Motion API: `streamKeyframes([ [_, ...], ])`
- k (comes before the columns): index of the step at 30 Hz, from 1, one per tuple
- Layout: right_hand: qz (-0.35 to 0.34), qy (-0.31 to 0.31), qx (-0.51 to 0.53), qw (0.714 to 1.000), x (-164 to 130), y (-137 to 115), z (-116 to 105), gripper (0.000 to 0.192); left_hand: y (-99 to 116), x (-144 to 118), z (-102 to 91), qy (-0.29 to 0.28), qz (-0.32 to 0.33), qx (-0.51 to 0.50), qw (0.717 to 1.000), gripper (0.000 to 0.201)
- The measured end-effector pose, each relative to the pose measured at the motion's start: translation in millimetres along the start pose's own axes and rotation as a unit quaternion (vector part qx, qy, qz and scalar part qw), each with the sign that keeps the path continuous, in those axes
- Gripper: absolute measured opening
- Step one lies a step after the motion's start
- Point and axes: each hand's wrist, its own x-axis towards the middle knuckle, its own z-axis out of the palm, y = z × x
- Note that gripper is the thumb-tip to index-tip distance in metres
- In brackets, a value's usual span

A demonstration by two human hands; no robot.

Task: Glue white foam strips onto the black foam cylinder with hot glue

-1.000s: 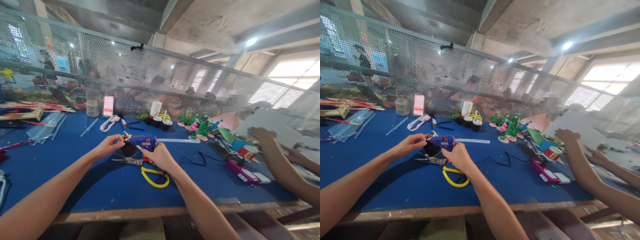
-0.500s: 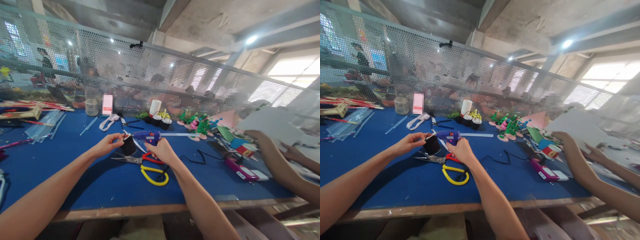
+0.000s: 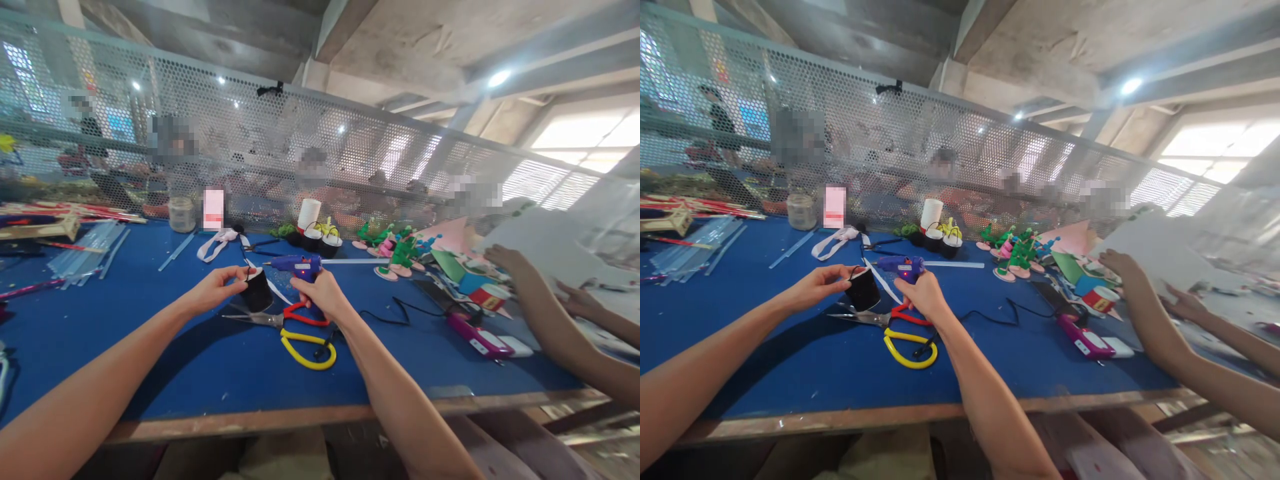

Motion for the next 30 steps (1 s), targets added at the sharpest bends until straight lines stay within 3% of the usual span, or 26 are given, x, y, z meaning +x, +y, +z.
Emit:
streamKeyframes([
  [3,0.000,0.059,0.035,0.998,9.9,8.8,-5.5,0.012,1.8,-0.2,0.4,0.006,0.004,0.025,1.000,0.026],
  [7,0.054,0.125,-0.086,0.987,26.7,25.6,-16.7,0.016,5.4,-0.8,0.5,0.015,0.016,0.073,0.997,0.021],
  [14,0.125,0.097,-0.228,0.961,41.0,44.4,-25.0,0.036,11.7,-4.3,6.3,-0.001,0.075,0.226,0.971,0.011],
  [19,0.133,0.106,-0.299,0.939,38.8,39.4,-22.9,0.028,15.8,-7.3,12.5,-0.017,0.128,0.319,0.939,0.009],
  [22,0.073,0.138,-0.318,0.935,31.1,26.3,-15.8,0.023,18.0,-8.8,15.2,-0.030,0.139,0.359,0.922,0.009],
  [24,-0.036,0.127,-0.261,0.956,23.9,15.2,-6.4,0.026,18.9,-9.7,16.6,-0.037,0.144,0.382,0.912,0.009],
  [27,-0.181,0.038,-0.093,0.978,13.5,0.7,12.1,0.038,19.1,-10.7,19.2,-0.045,0.151,0.399,0.903,0.009],
  [30,-0.210,-0.045,-0.015,0.976,6.8,-6.4,28.1,0.043,18.9,-11.6,23.7,-0.049,0.157,0.397,0.903,0.008],
])
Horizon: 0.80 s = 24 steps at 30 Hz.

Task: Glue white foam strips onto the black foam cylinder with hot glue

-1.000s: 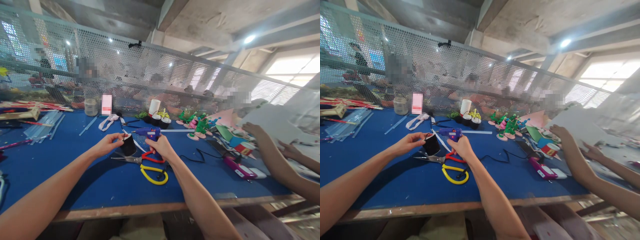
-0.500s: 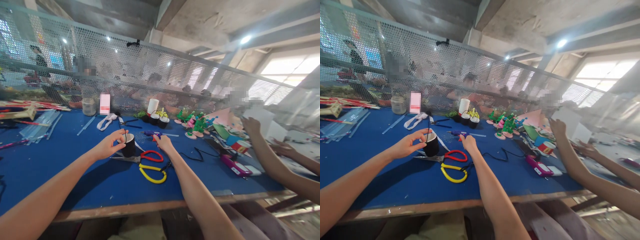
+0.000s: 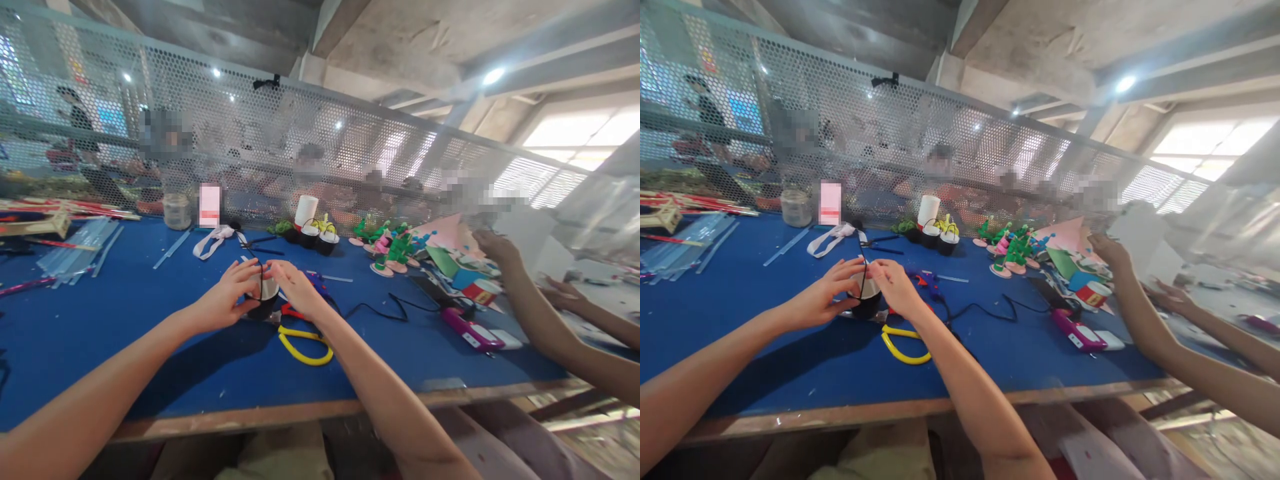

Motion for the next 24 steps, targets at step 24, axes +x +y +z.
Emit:
streamKeyframes([
  [24,0.147,0.099,0.281,0.943,-7.7,2.3,-3.1,0.022,-9.3,2.8,-9.9,0.020,-0.133,-0.290,0.948,0.021],
])
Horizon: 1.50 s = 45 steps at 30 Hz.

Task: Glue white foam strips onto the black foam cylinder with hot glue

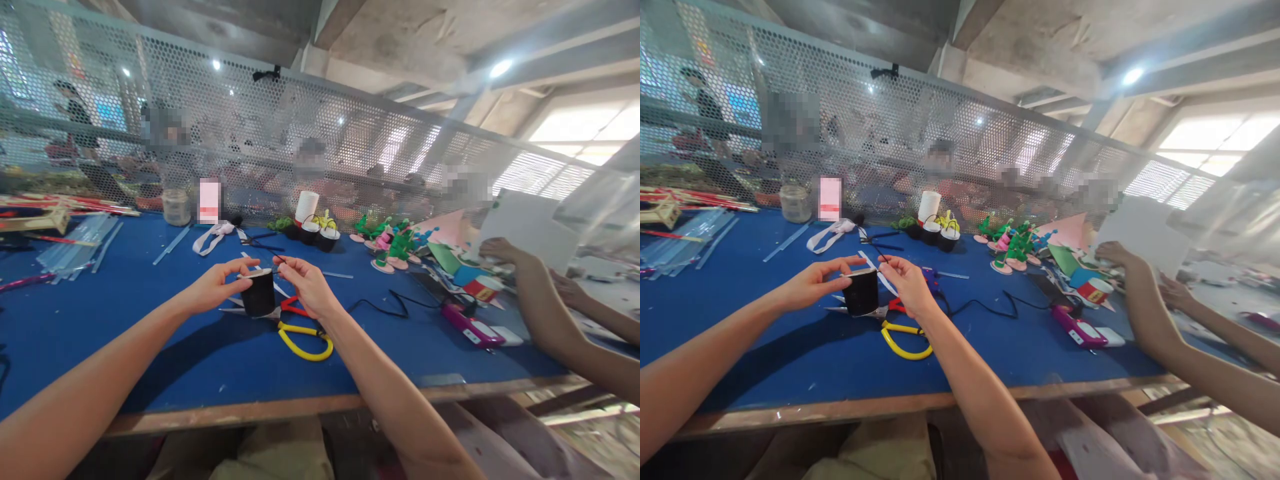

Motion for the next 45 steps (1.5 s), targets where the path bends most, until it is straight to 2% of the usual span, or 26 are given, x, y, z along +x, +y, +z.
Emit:
streamKeyframes([
  [9,0.025,-0.009,-0.019,0.999,1.2,5.7,-1.1,0.024,-2.9,0.0,-2.9,-0.029,-0.004,-0.042,0.999,0.022],
  [18,0.001,-0.044,-0.021,0.999,2.1,7.9,-0.5,0.024,-4.1,-0.7,-4.9,-0.045,-0.002,-0.077,0.996,0.025],
  [27,-0.055,-0.019,-0.151,0.987,7.6,18.5,-3.6,0.023,-21.3,4.8,-10.5,-0.017,-0.024,-0.045,0.999,0.024],
  [31,-0.083,-0.013,-0.184,0.979,4.7,15.1,0.1,0.019,-18.4,4.2,-8.0,0.011,0.008,0.035,0.999,0.024],
  [36,-0.098,-0.024,-0.196,0.975,-3.9,9.4,11.4,0.015,-7.0,2.1,5.7,0.067,0.049,0.118,0.990,0.023],
  [41,-0.126,-0.027,-0.199,0.972,-10.7,6.0,19.2,0.012,-1.6,1.5,13.9,0.086,0.068,0.104,0.989,0.020],
  [45,-0.113,-0.011,-0.185,0.976,-10.5,4.4,17.3,0.012,-2.2,1.7,15.8,0.104,0.061,0.067,0.990,0.019],
])
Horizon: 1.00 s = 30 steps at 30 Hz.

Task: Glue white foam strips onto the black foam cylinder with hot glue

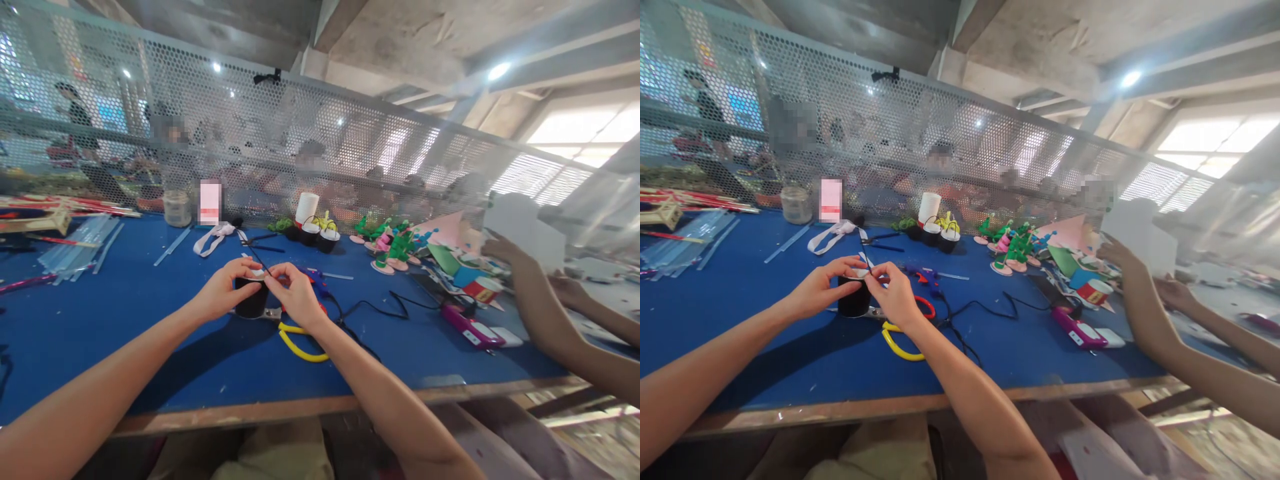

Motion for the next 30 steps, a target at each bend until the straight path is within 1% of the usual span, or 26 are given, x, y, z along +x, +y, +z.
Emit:
streamKeyframes([
  [3,0.019,0.014,0.032,0.999,0.7,0.6,-2.1,0.013,0.5,-0.5,2.2,0.017,-0.011,-0.021,1.000,0.018],
  [6,0.029,0.012,0.049,0.998,0.7,1.2,-2.5,0.013,0.9,-1.2,4.5,0.026,-0.020,-0.032,0.999,0.018],
  [13,0.035,-0.005,0.026,0.999,1.9,6.7,-1.5,0.011,-3.7,-1.4,6.9,0.021,-0.038,-0.036,0.998,0.021],
  [16,0.025,-0.003,0.014,1.000,2.4,7.1,-0.8,0.009,-5.3,-1.1,5.4,0.015,-0.031,-0.019,0.999,0.021],
  [20,0.007,-0.003,-0.002,1.000,1.3,4.0,-0.1,0.009,-3.4,-0.6,2.2,0.029,-0.004,0.027,0.999,0.019],
  [23,0.016,-0.005,0.003,1.000,0.1,2.4,0.4,0.010,-0.8,-1.1,1.6,0.019,0.007,0.044,0.999,0.019],
  [25,0.043,-0.003,0.050,0.998,0.4,2.1,0.1,0.011,0.8,-2.2,2.9,0.008,0.013,0.047,0.999,0.018],
  [27,0.088,-0.004,0.142,0.986,2.3,1.6,-2.1,0.013,2.8,-4.0,5.3,-0.001,0.021,0.051,0.998,0.017],
  [30,0.164,-0.021,0.288,0.943,8.6,-0.6,-11.3,0.020,7.0,-7.3,8.7,-0.018,0.040,0.074,0.996,0.014],
])
